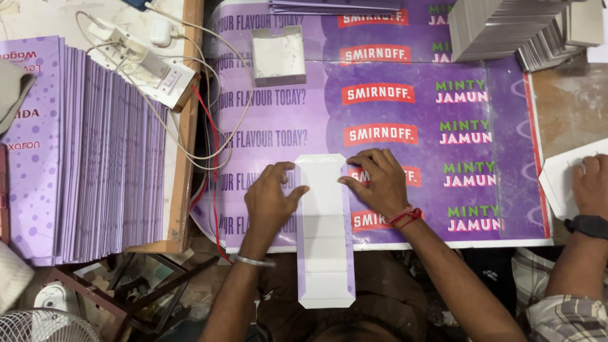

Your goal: The person folds white cardboard pieces into small rectangular boxes on a purple branded mat. They repeatedly pick up flat pieces, fold along creases, and stack the finished boxes. Another person works alongside on the same mat.

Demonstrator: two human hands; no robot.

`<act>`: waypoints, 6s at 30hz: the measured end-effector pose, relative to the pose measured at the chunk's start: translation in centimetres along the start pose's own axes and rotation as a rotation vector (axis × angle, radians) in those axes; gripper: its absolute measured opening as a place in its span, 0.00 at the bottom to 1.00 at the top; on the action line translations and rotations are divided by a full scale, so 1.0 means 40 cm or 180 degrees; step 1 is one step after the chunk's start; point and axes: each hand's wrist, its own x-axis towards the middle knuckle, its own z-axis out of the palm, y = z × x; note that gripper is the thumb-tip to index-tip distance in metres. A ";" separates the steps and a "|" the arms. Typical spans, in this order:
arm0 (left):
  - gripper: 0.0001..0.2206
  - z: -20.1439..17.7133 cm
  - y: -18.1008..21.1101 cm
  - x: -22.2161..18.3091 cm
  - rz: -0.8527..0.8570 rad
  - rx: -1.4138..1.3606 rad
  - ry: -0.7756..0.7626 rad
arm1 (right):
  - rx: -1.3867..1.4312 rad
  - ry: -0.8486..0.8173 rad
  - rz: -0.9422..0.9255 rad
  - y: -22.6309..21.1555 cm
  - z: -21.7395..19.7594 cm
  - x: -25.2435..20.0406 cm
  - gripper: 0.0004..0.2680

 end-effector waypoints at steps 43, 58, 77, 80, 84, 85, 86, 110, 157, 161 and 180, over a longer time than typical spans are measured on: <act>0.08 0.016 -0.064 -0.004 0.1024 -0.0091 0.0125 | -0.0189 -0.0295 -0.0855 0.006 0.022 0.016 0.09; 0.48 0.073 0.033 -0.093 0.0833 0.1347 0.0155 | -0.0113 -0.0104 -0.0870 -0.015 0.008 0.028 0.06; 0.28 0.073 0.077 -0.425 -0.1643 -0.1462 -0.0147 | -0.0142 -0.0431 -0.0474 -0.013 0.011 0.025 0.08; 0.35 0.082 0.089 -0.449 -0.1359 -0.2309 -0.0318 | -0.0111 -0.0563 -0.0376 -0.025 -0.008 0.037 0.11; 0.32 -0.057 0.071 -0.372 -0.0627 -0.1001 -0.0611 | 0.0827 -0.1319 0.0254 -0.011 -0.078 0.058 0.14; 0.31 -0.106 0.064 -0.335 -0.0561 -0.0850 -0.1022 | 0.1012 -0.1159 0.0247 -0.006 -0.092 0.051 0.16; 0.31 -0.149 0.059 -0.288 -0.0505 -0.0700 -0.1438 | 0.1197 -0.1011 0.0244 0.003 -0.113 0.032 0.19; 0.45 -0.001 -0.127 0.040 0.0133 -0.1792 0.0415 | 0.0325 -0.0953 0.0348 -0.067 -0.013 0.063 0.20; 0.11 -0.072 -0.068 0.025 0.0268 0.0398 -0.0718 | 0.0031 -0.0430 -0.0886 -0.106 0.034 0.043 0.08; 0.31 -0.019 0.004 -0.014 0.1589 0.0881 0.0485 | -0.0072 -0.0096 -0.1013 -0.112 0.042 0.032 0.08; 0.29 0.032 0.065 -0.376 -0.1557 -0.2507 -0.0214 | 0.0325 -0.0277 -0.0487 -0.113 0.038 0.010 0.08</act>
